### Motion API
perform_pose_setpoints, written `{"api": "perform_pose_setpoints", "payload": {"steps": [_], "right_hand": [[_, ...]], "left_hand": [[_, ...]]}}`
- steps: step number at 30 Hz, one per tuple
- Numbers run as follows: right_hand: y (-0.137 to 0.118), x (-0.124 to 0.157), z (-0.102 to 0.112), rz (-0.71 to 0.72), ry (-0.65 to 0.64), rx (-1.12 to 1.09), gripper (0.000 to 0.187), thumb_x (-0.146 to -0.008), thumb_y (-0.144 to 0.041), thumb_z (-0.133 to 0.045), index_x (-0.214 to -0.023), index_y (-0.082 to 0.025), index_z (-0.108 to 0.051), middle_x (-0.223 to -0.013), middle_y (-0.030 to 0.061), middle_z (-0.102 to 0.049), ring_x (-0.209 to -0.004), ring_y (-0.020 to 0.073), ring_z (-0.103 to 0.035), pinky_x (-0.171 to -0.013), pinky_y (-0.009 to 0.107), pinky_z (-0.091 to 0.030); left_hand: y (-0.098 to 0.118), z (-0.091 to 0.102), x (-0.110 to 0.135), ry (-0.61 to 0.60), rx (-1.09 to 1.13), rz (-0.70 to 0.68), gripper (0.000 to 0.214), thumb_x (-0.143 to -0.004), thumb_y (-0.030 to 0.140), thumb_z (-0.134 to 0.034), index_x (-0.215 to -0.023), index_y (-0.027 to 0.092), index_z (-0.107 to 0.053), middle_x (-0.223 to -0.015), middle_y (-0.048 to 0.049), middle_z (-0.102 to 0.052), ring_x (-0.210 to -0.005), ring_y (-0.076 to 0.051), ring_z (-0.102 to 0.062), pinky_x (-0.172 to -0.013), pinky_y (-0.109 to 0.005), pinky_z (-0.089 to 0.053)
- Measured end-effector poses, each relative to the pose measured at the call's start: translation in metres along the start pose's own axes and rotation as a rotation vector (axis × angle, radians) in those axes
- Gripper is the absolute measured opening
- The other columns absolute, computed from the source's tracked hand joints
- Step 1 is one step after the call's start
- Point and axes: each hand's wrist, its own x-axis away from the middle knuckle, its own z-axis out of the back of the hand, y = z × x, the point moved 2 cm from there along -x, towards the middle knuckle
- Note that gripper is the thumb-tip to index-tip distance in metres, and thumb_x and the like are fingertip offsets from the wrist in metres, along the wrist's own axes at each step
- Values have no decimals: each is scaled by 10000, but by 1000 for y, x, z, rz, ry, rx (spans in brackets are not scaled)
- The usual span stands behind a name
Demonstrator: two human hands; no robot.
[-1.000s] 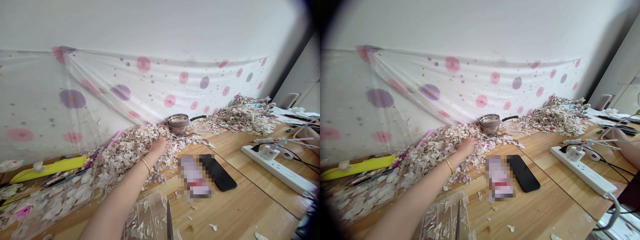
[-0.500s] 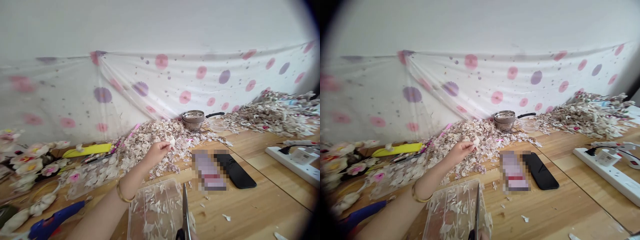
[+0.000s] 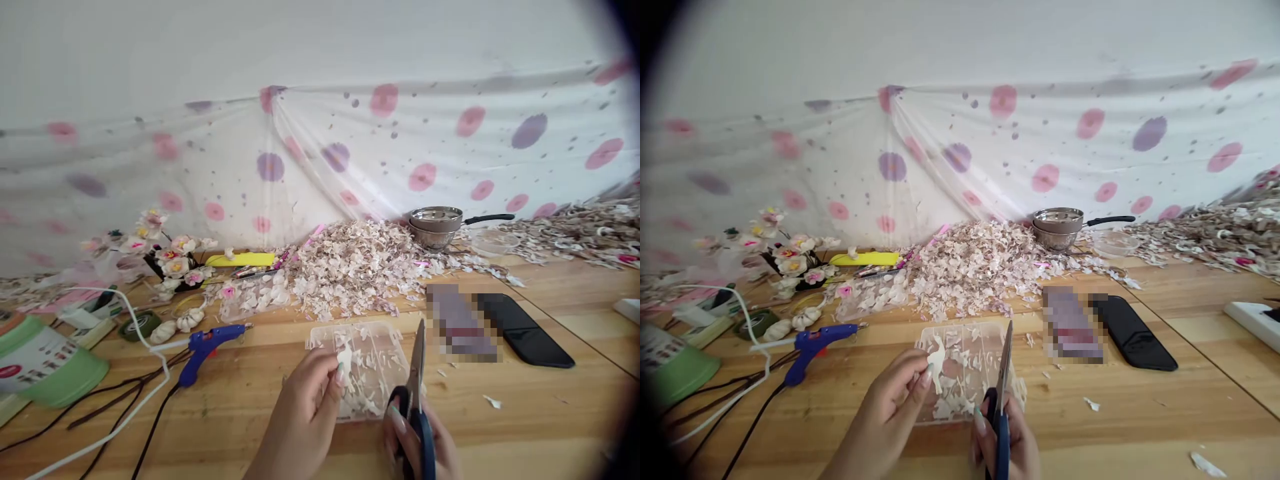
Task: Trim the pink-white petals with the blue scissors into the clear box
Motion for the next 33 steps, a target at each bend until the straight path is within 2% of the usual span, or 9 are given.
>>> {"api": "perform_pose_setpoints", "payload": {"steps": [4,7,11,17,20,23,28,33], "right_hand": [[-12,1,-12,69,138,13,415,-711,-532,-791,-791,-209,-543,-603,-51,-508,-506,89,-434,-477,185,-385],[-19,0,-27,108,98,52,423,-686,-512,-816,-813,-213,-544,-667,-33,-556,-571,106,-483,-522,194,-421],[-22,-5,-39,105,-45,101,426,-628,-388,-882,-782,-206,-529,-684,-34,-558,-608,113,-512,-577,211,-447],[-24,-8,-44,55,-66,60,410,-642,-392,-869,-773,-202,-530,-657,-44,-542,-566,99,-475,-538,204,-420],[-24,-6,-46,-5,-60,29,414,-648,-415,-862,-790,-199,-538,-629,-51,-547,-507,76,-446,-479,184,-400],[-24,-5,-48,-21,-37,2,403,-683,-455,-831,-797,-195,-545,-592,-49,-551,-473,72,-462,-456,182,-408],[-23,-5,-48,-11,-2,-43,406,-665,-459,-841,-796,-197,-560,-549,-41,-568,-464,91,-504,-468,202,-449],[-22,-7,-40,-56,63,-34,426,-592,-428,-886,-796,-194,-594,-578,-35,-573,-458,103,-503,-439,213,-432]], "left_hand": [[-12,-11,30,208,-380,-183,182,-927,134,-450,-1065,182,-558,-1040,-112,-646,-955,-227,-642,-803,-349,-552],[-9,-18,39,194,-490,-307,233,-874,66,-444,-1052,167,-556,-1018,-122,-640,-924,-244,-648,-775,-376,-571],[-1,-17,40,146,-453,-372,224,-836,43,-436,-969,168,-566,-967,-117,-630,-867,-239,-648,-731,-375,-576],[-4,-11,40,169,-328,-373,169,-847,79,-438,-928,191,-535,-951,-102,-601,-850,-225,-615,-731,-370,-554],[-5,-10,40,92,-251,-330,154,-826,125,-497,-960,200,-517,-987,-108,-579,-898,-232,-594,-763,-373,-556],[-5,-8,40,9,-208,-296,241,-787,170,-582,-1016,205,-515,-975,-100,-562,-895,-235,-581,-752,-368,-557],[-6,-7,39,-22,-79,-246,295,-762,138,-599,-1040,212,-534,-981,-92,-555,-924,-234,-574,-787,-361,-540],[-6,-10,38,-7,149,-94,96,-888,237,-513,-955,231,-581,-970,-95,-585,-932,-236,-577,-800,-351,-506]]}}
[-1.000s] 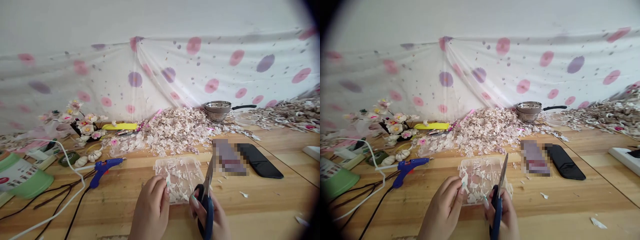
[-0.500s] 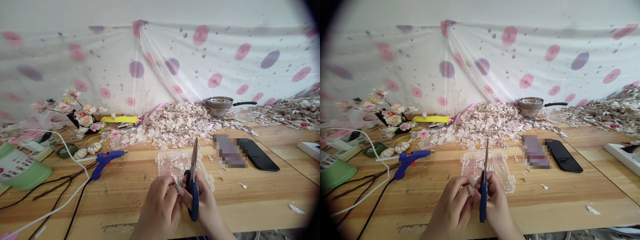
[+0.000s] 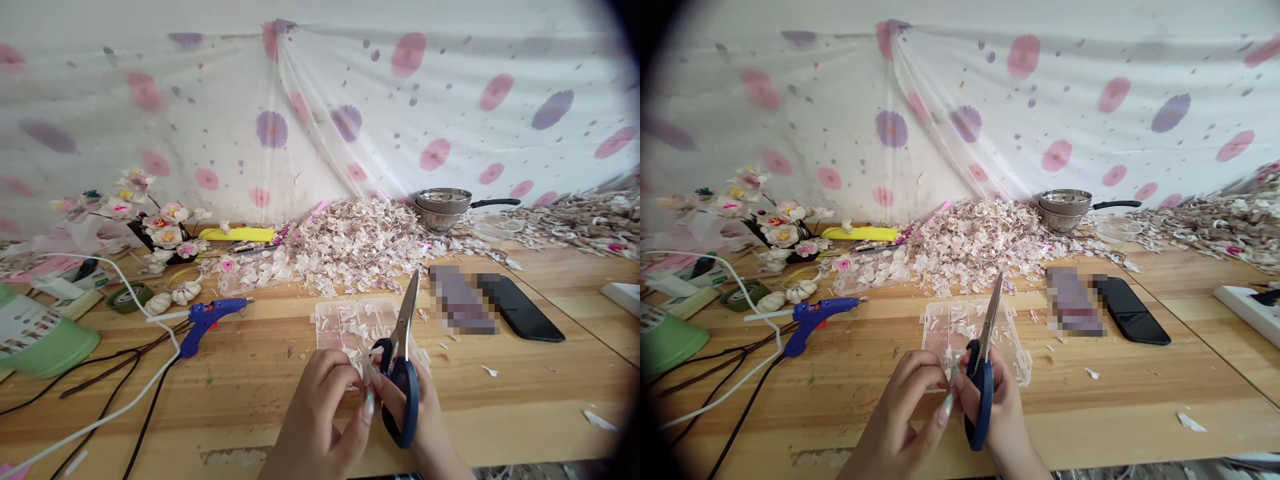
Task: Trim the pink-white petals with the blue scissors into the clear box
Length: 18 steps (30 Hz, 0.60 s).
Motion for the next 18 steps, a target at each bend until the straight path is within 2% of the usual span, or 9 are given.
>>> {"api": "perform_pose_setpoints", "payload": {"steps": [4,7,9,12,15,18], "right_hand": [[7,-2,7,-70,-1,-93,454,-595,-491,-875,-809,-186,-615,-554,-40,-557,-431,89,-491,-433,207,-426],[15,-6,10,-75,-52,-114,464,-588,-506,-873,-801,-174,-628,-500,-46,-524,-407,83,-465,-407,196,-399],[18,-8,11,-70,-81,-91,463,-591,-514,-864,-782,-168,-623,-478,-41,-518,-395,85,-451,-386,194,-378],[14,-7,8,-70,-90,-62,455,-613,-507,-855,-789,-164,-615,-489,-38,-529,-404,83,-448,-394,192,-371],[6,-4,4,-49,-109,-63,407,-695,-493,-818,-801,-166,-601,-508,-39,-536,-433,77,-449,-432,189,-368],[4,-3,3,80,-179,-86,365,-816,-528,-700,-831,-183,-582,-498,-41,-522,-433,90,-445,-450,205,-373]], "left_hand": [[-3,-1,-4,97,197,225,190,-950,354,-466,-908,217,-590,-890,-68,-598,-830,-198,-560,-759,-300,-465],[-5,-4,-7,4,367,339,297,-936,460,-490,-860,201,-615,-808,-47,-579,-740,-172,-521,-692,-263,-435],[-6,-7,-7,-76,501,363,345,-930,483,-495,-794,189,-615,-732,-28,-546,-677,-152,-488,-658,-248,-417],[-7,-9,-6,-112,643,373,364,-918,488,-522,-750,177,-611,-693,-16,-529,-652,-138,-471,-650,-241,-406],[-7,-10,-4,-41,631,382,380,-905,502,-542,-722,173,-591,-685,-13,-513,-659,-138,-460,-644,-247,-388],[-4,-9,-3,107,536,390,411,-890,547,-546,-702,182,-560,-676,-5,-470,-640,-137,-432,-622,-253,-382]]}}
